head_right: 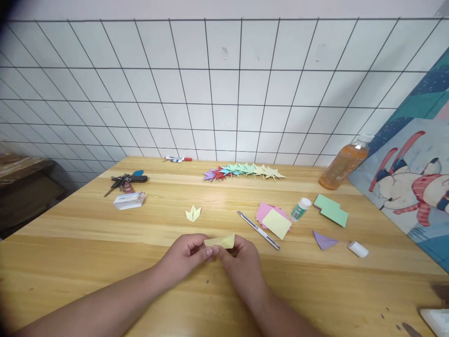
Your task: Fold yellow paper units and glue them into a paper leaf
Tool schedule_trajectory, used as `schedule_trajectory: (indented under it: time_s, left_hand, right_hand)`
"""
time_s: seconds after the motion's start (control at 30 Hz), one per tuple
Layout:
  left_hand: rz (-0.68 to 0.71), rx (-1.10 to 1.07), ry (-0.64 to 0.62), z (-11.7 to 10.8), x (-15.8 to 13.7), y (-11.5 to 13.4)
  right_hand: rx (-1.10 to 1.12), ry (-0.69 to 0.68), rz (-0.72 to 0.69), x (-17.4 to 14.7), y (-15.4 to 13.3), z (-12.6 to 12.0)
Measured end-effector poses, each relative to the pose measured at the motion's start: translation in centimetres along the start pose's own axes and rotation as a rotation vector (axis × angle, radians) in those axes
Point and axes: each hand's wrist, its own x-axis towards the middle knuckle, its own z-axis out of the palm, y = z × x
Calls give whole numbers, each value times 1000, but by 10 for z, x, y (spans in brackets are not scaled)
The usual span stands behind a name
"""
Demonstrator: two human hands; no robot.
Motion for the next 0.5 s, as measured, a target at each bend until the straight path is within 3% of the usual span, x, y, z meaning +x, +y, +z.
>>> schedule_trajectory:
  time_s: [0.5]
  left_hand:
    - [52, 267, 107, -6, -1, -4]
  right_hand:
    - [104, 65, 62, 2, 2, -8]
